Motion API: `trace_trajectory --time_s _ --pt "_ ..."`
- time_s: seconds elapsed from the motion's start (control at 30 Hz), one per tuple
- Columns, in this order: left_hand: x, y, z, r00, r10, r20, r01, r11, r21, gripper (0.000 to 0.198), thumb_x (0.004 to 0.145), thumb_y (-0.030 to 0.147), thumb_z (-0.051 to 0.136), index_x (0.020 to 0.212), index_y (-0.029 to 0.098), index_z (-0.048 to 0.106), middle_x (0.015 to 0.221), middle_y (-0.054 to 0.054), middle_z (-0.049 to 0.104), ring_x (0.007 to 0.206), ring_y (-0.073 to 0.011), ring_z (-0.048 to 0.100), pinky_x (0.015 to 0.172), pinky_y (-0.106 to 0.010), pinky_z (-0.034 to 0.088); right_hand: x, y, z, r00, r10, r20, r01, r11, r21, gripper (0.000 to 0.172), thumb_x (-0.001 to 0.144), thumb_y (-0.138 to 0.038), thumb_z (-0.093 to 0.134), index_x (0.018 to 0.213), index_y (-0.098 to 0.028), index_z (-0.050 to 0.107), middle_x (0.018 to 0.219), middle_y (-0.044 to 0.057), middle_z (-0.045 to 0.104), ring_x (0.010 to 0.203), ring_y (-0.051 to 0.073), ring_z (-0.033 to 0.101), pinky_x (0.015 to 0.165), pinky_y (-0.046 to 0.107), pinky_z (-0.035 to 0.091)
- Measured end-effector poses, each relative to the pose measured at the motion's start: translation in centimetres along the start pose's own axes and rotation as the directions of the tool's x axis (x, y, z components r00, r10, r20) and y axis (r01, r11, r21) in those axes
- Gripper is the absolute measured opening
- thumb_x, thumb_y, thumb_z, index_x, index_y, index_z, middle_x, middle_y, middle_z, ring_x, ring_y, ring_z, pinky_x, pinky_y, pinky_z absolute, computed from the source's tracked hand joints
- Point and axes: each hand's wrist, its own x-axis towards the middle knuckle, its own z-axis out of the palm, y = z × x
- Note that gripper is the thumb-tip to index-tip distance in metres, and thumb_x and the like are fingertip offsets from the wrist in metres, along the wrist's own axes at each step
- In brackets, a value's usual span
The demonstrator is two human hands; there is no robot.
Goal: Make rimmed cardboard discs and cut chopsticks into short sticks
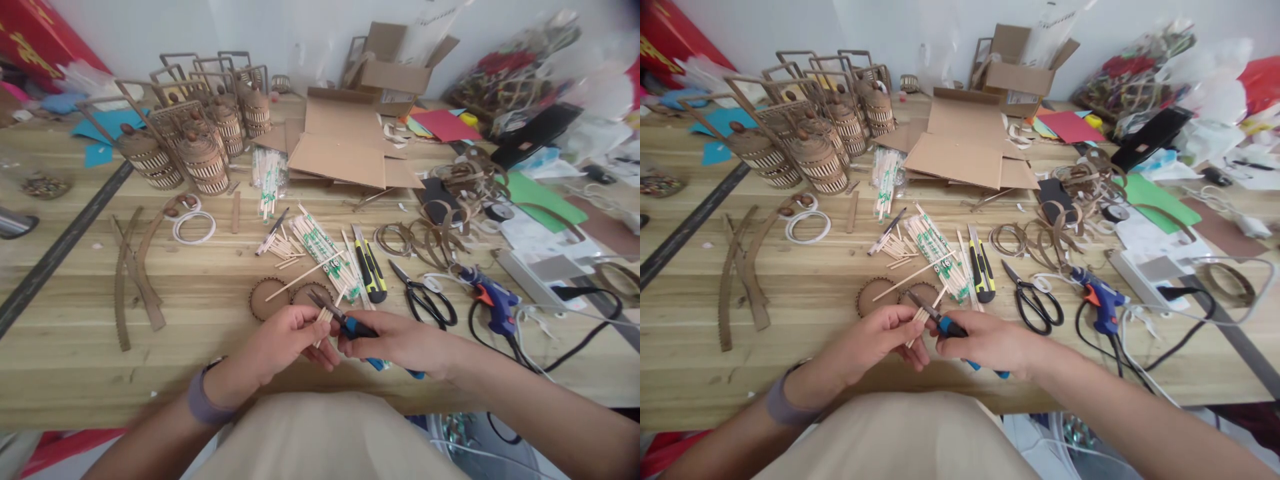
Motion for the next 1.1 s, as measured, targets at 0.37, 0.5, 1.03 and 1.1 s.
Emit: trace_trajectory --time_s 0.37,0.5,1.03,1.1 --pt "-0.1 0.2 0.2 1.000 0.018 0.005 -0.019 0.999 0.029 0.053 0.071 0.067 0.068 0.082 0.016 0.062 0.064 -0.002 0.069 0.057 -0.0131 0.064 0.062 -0.027 0.050 0.0 0.0 0.3 0.997 0.028 -0.075 -0.031 0.999 -0.035 0.015 0.074 -0.021 0.055 0.088 -0.020 0.061 0.086 0.002 0.061 0.083 0.019 0.054 0.075 0.029 0.042" --pt "-0.2 0.3 0.3 0.999 0.036 0.016 -0.037 0.998 0.051 0.051 0.073 0.066 0.067 0.079 0.016 0.061 0.063 -0.002 0.067 0.055 -0.0129 0.062 0.060 -0.027 0.049 0.2 0.1 0.8 0.992 0.000 -0.124 -0.013 0.995 -0.102 0.010 0.076 -0.018 0.051 0.084 -0.020 0.056 0.083 0.001 0.059 0.080 0.018 0.052 0.076 0.030 0.041" --pt "-0.3 0.1 0.1 0.998 0.067 -0.020 -0.062 0.979 0.193 0.055 0.079 0.072 0.053 0.083 0.017 0.055 0.056 0.004 0.055 0.049 -0.0097 0.046 0.051 -0.024 0.037 0.2 0.4 0.7 0.998 0.054 -0.016 -0.051 0.987 0.154 0.025 0.075 -0.033 0.058 0.096 -0.020 0.057 0.084 0.000 0.056 0.082 0.018 0.050 0.077 0.029 0.040" --pt "-0.3 0.2 0.2 0.998 0.059 -0.029 -0.053 0.981 0.189 0.056 0.078 0.072 0.054 0.083 0.017 0.056 0.056 0.004 0.054 0.048 -0.0098 0.045 0.050 -0.024 0.036 0.2 0.6 0.8 0.999 0.049 -0.019 -0.045 0.986 0.161 0.024 0.075 -0.031 0.058 0.096 -0.020 0.057 0.084 -0.001 0.055 0.081 0.017 0.049 0.075 0.029 0.039"
